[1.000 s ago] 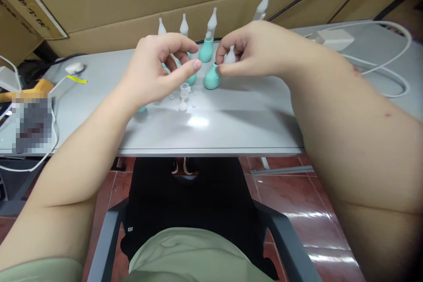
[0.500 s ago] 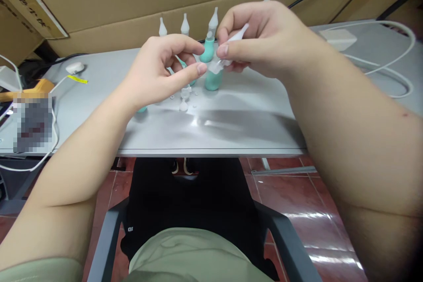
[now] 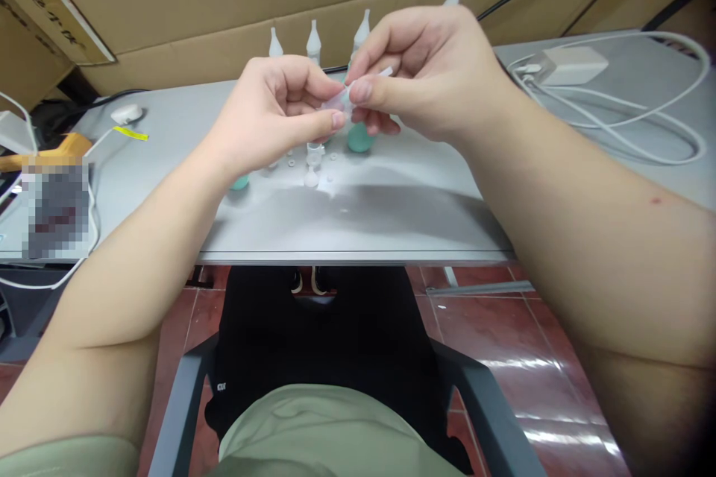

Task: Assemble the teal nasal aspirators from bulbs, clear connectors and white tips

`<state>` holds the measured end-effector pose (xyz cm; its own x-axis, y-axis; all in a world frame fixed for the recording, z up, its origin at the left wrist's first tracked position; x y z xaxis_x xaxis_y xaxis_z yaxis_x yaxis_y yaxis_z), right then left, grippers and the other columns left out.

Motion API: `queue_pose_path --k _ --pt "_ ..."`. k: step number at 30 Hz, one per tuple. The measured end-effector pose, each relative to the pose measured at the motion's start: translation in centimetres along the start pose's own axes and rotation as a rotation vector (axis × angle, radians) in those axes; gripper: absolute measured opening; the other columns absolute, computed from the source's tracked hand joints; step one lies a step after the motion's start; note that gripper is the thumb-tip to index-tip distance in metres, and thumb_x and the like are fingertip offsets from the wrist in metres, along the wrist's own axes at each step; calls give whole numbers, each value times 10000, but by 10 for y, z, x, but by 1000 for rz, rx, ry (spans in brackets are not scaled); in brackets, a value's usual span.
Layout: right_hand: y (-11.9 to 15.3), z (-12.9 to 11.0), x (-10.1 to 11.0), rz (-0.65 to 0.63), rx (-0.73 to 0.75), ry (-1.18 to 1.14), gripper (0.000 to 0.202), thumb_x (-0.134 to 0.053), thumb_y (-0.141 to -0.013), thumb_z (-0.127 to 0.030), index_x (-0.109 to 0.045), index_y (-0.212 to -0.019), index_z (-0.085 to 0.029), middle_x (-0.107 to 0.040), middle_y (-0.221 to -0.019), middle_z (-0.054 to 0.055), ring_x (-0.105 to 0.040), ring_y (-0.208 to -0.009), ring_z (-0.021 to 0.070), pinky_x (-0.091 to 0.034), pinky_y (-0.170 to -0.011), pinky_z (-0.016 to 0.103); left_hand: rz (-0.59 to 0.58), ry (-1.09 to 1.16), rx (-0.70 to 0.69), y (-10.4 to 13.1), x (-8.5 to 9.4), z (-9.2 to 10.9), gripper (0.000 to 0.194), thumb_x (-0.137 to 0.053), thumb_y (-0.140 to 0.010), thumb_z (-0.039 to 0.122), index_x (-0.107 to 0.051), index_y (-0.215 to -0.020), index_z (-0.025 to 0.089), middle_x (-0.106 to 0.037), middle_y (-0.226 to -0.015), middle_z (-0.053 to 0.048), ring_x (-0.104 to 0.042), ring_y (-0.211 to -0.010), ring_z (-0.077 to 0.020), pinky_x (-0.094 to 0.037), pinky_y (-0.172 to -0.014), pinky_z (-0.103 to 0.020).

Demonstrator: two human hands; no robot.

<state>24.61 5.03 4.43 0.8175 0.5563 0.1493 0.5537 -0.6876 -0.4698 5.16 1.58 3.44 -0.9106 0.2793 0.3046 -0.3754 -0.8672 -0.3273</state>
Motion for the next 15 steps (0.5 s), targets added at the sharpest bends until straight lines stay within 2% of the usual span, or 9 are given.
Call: queue_pose_path --k 2,4,6,9,12,15 --pt "0 1 -1 -16 18 -12 569 -1286 -822 -494 -799 -904 -213 -837 -758 -22 -761 -592 123 -567 -458 207 10 -31 40 3 1 1 496 -1243 -805 567 -901 -1033 290 -957 -1125 -74 -908 -1086 -367 -819 -1020 -637" --pt "0 3 -2 -40 40 -14 577 -1270 -856 -504 -776 -893 -207 -850 -793 -26 -777 -617 112 -602 -484 199 -9 -63 104 7 0 1 514 -1178 -942 633 -920 -1115 223 -948 -1133 -116 -912 -1080 -343 -821 -1027 -584" --pt "0 6 -2 -69 45 -7 583 -1256 -878 -538 -781 -893 -201 -856 -810 -24 -776 -623 103 -617 -494 198 -45 -70 129 10 -1 2 510 -1139 -1017 627 -928 -1121 175 -920 -1069 -118 -903 -985 -299 -816 -977 -519" --pt "-1 8 -3 -113 15 -28 626 -1250 -871 -613 -777 -880 -203 -852 -788 -16 -770 -599 112 -605 -465 205 -87 -53 109 10 -3 4 445 -1147 -1026 559 -928 -1050 173 -895 -1026 -93 -880 -888 -255 -802 -917 -460" --pt "-1 9 -5 -156 -42 -100 527 -1206 -957 -469 -752 -890 -209 -870 -810 -16 -771 -592 109 -588 -451 203 -95 -41 99 10 -2 4 446 -1171 -1006 537 -903 -1005 180 -905 -1066 -99 -903 -971 -279 -802 -963 -457" --pt "0 6 -4 -182 -73 -175 422 -1136 -1004 -341 -746 -898 -218 -882 -833 -56 -770 -596 92 -575 -454 185 -88 -44 114 13 -1 7 450 -1175 -1012 515 -910 -1073 156 -924 -1143 -139 -918 -1109 -333 -796 -1065 -505"
Point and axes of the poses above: each hand's wrist, its own y-axis away from the middle knuckle, its own x-axis out of the back of the hand, z = x × y, the point moved 6 cm from there along -y, towards the middle knuckle
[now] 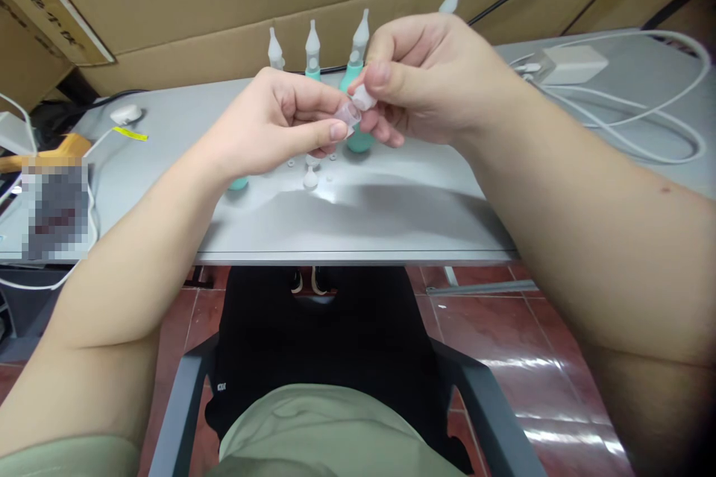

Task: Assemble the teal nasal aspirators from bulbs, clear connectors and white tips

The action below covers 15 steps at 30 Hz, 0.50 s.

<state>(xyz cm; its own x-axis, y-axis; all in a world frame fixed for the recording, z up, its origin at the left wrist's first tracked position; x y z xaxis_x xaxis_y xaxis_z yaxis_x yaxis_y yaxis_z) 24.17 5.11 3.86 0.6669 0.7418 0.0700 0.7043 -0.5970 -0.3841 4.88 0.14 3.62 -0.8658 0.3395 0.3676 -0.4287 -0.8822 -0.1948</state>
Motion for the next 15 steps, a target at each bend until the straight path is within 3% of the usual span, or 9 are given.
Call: queue_pose_path --k 2,5,8,10,13,15 --pt "3 -4 4 10 -20 -2 473 -1170 -972 -407 -742 -883 -226 -865 -799 -71 -750 -576 88 -580 -458 181 7 -19 -9 2 2 3 411 -1150 -1037 482 -936 -1128 144 -929 -1167 -153 -915 -1095 -336 -788 -1082 -537" --pt "9 -11 15 24 -58 137 491 -1212 -928 -485 -814 -882 -200 -811 -713 -50 -697 -538 81 -583 -470 168 70 -18 -92 2 8 7 276 -1114 -1037 447 -1000 -1129 213 -923 -1109 -114 -861 -940 -291 -759 -966 -521" --pt "15 -10 18 -135 -192 310 224 -1130 -990 -181 -911 -951 -153 -841 -762 -39 -684 -537 57 -589 -509 131 144 19 -145 -1 15 4 148 -1101 -1002 406 -1012 -1065 305 -927 -1131 -90 -813 -920 -300 -686 -860 -509" --pt "17 -1 15 -285 -313 428 190 -1056 -985 -13 -929 -961 -152 -842 -766 -59 -720 -525 67 -590 -509 118 174 -1 -121 -4 16 -3 210 -1103 -998 465 -975 -1045 305 -921 -1119 -95 -799 -914 -308 -683 -857 -523" --pt "18 21 6 -445 -481 613 209 -1064 -969 -11 -928 -944 -167 -791 -691 -102 -752 -473 112 -526 -436 125 130 -12 -80 -7 11 -9 371 -1128 -978 584 -934 -1096 291 -908 -1065 -91 -805 -905 -295 -742 -923 -535" --pt "17 35 1 -460 -569 709 231 -1089 -939 -15 -922 -959 -172 -762 -666 -126 -718 -427 114 -468 -406 144 95 7 -66 -6 6 -9 396 -1149 -960 565 -919 -1106 279 -910 -1083 -88 -818 -920 -287 -770 -960 -534"
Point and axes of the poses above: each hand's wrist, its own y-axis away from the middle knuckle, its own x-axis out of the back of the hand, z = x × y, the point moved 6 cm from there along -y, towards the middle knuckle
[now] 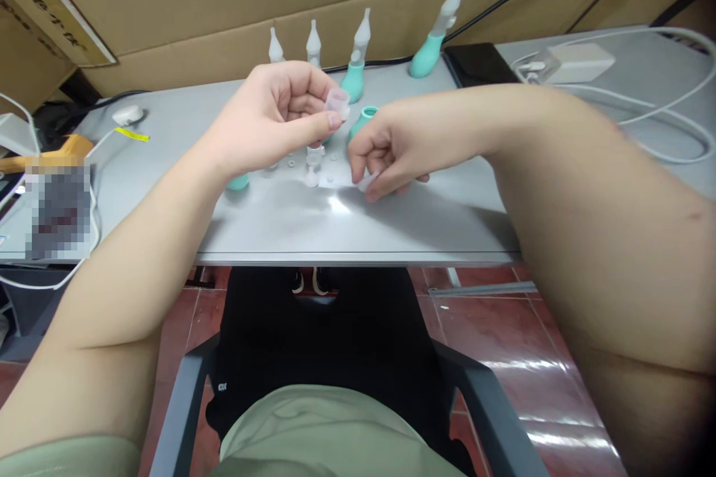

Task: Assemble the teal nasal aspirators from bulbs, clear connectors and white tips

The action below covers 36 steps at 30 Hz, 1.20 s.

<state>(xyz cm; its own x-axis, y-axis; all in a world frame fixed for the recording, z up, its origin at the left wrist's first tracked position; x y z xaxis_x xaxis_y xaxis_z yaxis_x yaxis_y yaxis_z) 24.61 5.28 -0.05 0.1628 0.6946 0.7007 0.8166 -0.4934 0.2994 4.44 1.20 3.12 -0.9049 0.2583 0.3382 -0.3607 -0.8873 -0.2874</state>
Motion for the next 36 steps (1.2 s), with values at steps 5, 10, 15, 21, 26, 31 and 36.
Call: queue_pose_path --k 5,10,15,21,26,31,36 --pt "-2 7 -1 53 -147 63 427 -1202 -768 -22 -943 -1070 -175 -693 -629 -157 -640 -379 100 -379 -401 195 5 -19 58 4 -3 5 477 -1208 -900 532 -878 -1079 237 -893 -1089 -109 -865 -986 -316 -799 -999 -551" --pt "24 -12 26 277 94 93 169 -1118 -1003 -124 -966 -978 -194 -748 -669 -101 -686 -480 60 -437 -444 151 10 -11 57 2 -2 2 432 -1198 -928 435 -846 -1076 233 -891 -1113 -106 -901 -1010 -322 -804 -1027 -568" --pt "34 -32 37 719 451 -334 288 -1143 -1056 -323 -895 -955 -217 -796 -774 -23 -685 -606 84 -480 -503 248 55 50 -7 -2 -2 0 430 -1183 -916 416 -817 -1065 248 -899 -1058 -91 -931 -1031 -347 -801 -965 -546" --pt "14 -33 27 788 486 -543 562 -1291 -817 -597 -846 -849 -255 -775 -749 -18 -712 -621 127 -503 -482 272 109 51 27 -1 -1 3 489 -1180 -883 562 -800 -1051 304 -923 -1040 -55 -936 -1183 -411 -774 -1083 -635" --pt "7 -23 28 731 466 -585 504 -1282 -813 -550 -885 -892 -250 -773 -742 -6 -667 -605 145 -513 -485 290 85 80 112 2 -6 10 454 -1185 -840 469 -781 -981 319 -912 -1003 -26 -945 -1165 -386 -776 -1112 -628" --pt "4 -26 25 704 540 -609 516 -1264 -817 -551 -843 -885 -260 -681 -652 -50 -549 -503 134 -436 -442 329 96 135 67 2 -6 11 416 -1204 -840 407 -819 -969 315 -909 -981 -21 -947 -1103 -357 -794 -1052 -603" --pt "-1 -24 18 646 513 -634 598 -1227 -894 -619 -755 -964 -259 -708 -754 -41 -517 -549 125 -400 -479 341 120 131 70 2 -5 5 467 -1205 -824 496 -806 -965 299 -907 -974 -15 -919 -1085 -338 -790 -1056 -601"
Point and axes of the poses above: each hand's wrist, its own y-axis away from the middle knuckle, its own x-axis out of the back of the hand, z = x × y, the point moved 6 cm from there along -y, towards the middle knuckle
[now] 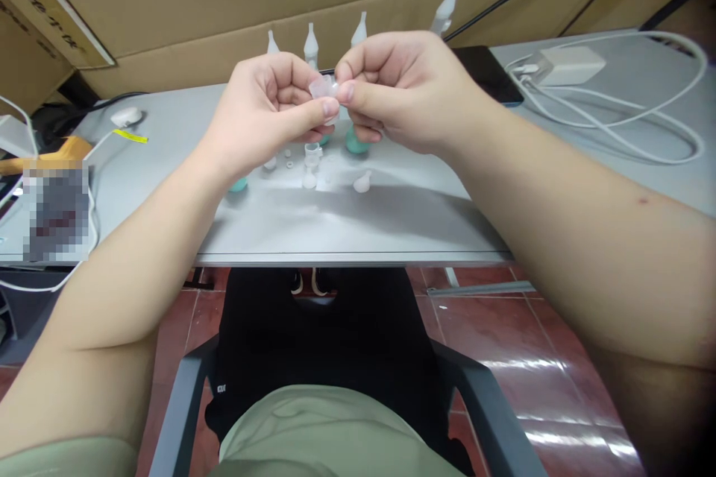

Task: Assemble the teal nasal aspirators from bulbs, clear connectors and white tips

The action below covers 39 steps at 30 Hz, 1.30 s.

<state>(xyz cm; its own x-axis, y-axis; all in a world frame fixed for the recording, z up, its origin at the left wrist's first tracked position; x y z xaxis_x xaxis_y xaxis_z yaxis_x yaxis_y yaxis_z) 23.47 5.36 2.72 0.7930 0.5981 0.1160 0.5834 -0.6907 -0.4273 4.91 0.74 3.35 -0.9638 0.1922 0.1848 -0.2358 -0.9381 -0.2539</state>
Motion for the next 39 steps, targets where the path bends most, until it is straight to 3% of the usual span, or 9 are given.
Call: queue_pose_path --k 5,9,14,18,21,24,26,33,39 --pt "0 2 -2 -111 -16 -101 475 -1131 -959 -398 -692 -1024 -229 -597 -738 -75 -395 -577 97 -298 -508 303 0 -67 2 -1 0 1 517 -1193 -848 587 -807 -1016 286 -925 -1056 -76 -919 -1261 -431 -764 -1125 -662" --pt "1 2 -2 -147 -42 -124 414 -1059 -1010 -353 -664 -1027 -234 -513 -711 -96 -320 -573 94 -253 -537 285 -64 -76 41 -2 0 -1 501 -1210 -832 546 -826 -1025 288 -935 -1081 -84 -920 -1290 -473 -764 -1139 -699" --pt "2 7 0 -184 -58 -123 392 -1025 -1074 -369 -658 -1060 -235 -524 -738 -87 -352 -572 102 -282 -550 285 -40 -39 -11 -2 1 -3 475 -1192 -860 540 -850 -1045 269 -925 -1046 -86 -941 -1143 -412 -791 -1111 -669" --pt "2 7 -1 -217 -46 -98 359 -992 -1082 -364 -653 -1062 -247 -531 -713 -85 -410 -579 123 -332 -540 283 -52 -86 22 -2 1 -3 506 -1186 -859 589 -828 -1046 283 -935 -1070 -84 -962 -1186 -403 -816 -1091 -616" --pt "2 1 2 -132 16 -4 266 -920 -1096 -315 -669 -1033 -251 -546 -686 -72 -442 -558 140 -327 -522 315 -32 -90 26 -2 2 0 511 -1189 -868 608 -830 -1039 287 -939 -1083 -75 -956 -1219 -407 -815 -1125 -626" --pt "2 -7 7 -6 92 145 175 -896 -1079 -279 -738 -1018 -235 -572 -674 -58 -477 -559 140 -339 -536 340 -22 -17 12 0 1 1 414 -1196 -882 471 -850 -1005 278 -922 -1057 -50 -944 -1148 -349 -816 -1149 -613" --pt "2 -9 8 9 130 164 157 -902 -1035 -288 -758 -1022 -228 -591 -678 -58 -487 -558 132 -336 -538 344 -8 13 3 1 1 0 372 -1181 -899 424 -853 -991 278 -911 -1040 -38 -939 -1115 -329 -816 -1151 -610" --pt "3 -4 4 -65 46 107 321 -968 -1032 -427 -693 -1036 -261 -490 -642 -97 -460 -550 132 -345 -538 330 -52 11 14 2 0 -2 387 -1188 -918 459 -870 -1033 272 -929 -1062 -46 -968 -1117 -329 -840 -1105 -554" --pt "0 -2 0 -186 99 14 331 -940 -1083 -407 -653 -1060 -244 -518 -701 -98 -426 -547 110 -334 -508 310 -64 -32 32 1 1 -4 540 -1186 -915 642 -856 -1115 265 -953 -1128 -91 -938 -1295 -435 -776 -1245 -709"
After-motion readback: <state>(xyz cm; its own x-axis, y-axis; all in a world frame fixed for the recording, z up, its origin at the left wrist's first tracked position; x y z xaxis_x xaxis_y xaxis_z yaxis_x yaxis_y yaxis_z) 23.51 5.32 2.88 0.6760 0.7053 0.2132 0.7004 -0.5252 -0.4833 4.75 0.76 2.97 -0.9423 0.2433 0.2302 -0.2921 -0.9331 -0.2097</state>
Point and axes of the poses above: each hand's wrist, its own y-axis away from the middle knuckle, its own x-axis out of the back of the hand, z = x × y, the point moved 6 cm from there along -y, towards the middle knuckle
